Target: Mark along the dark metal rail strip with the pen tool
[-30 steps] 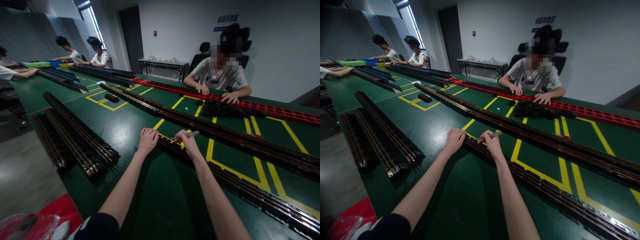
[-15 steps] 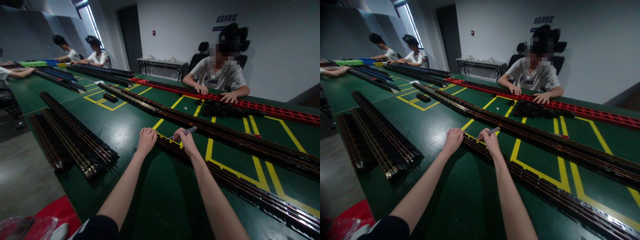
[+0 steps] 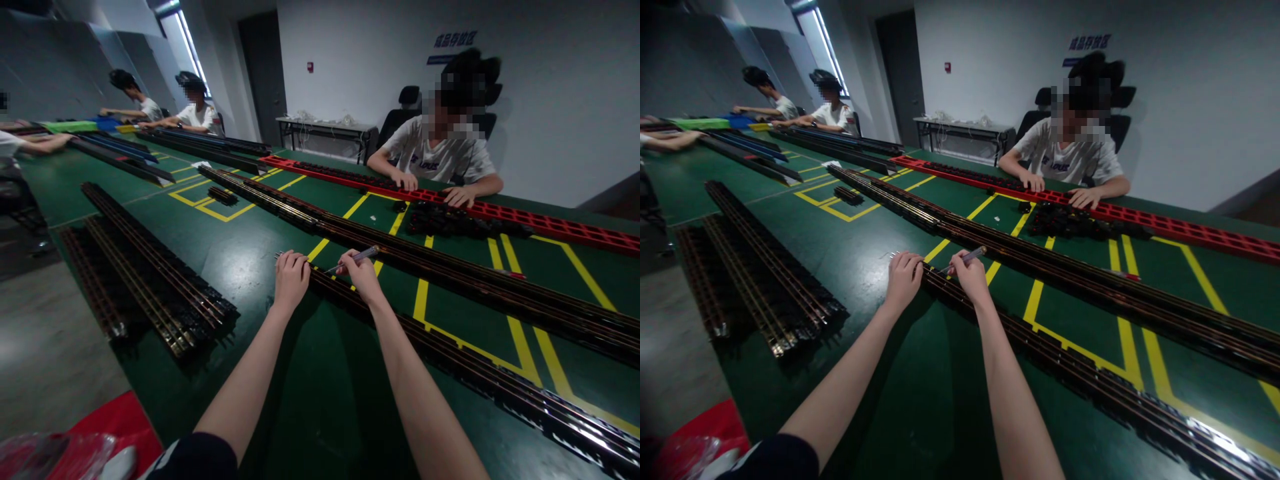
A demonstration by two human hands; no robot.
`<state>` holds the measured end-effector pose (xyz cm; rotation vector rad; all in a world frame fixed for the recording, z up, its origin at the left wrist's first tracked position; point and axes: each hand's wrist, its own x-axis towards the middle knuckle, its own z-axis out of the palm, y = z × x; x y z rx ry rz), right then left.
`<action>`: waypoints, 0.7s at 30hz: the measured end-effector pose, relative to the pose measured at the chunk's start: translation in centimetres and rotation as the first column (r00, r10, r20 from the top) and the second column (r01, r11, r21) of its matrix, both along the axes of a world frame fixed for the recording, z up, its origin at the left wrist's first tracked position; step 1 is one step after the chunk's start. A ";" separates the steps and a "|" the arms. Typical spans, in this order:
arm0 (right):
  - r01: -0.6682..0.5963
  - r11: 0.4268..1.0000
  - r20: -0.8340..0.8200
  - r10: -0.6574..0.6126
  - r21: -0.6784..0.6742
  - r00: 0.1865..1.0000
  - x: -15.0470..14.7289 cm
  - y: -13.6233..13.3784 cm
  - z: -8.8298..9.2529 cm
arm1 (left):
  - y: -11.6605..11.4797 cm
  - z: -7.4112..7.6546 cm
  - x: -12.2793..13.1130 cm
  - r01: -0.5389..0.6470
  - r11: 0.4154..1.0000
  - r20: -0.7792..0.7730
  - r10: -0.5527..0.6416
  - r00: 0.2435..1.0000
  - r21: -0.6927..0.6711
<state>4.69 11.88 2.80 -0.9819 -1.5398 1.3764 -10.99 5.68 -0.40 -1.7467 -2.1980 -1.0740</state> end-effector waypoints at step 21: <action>-0.005 0.999 -0.003 0.005 0.040 1.000 3.7 -2.3 0.9 | -0.1 -0.1 0.9 0.220 0.974 -0.160 -0.227 0.961 -0.062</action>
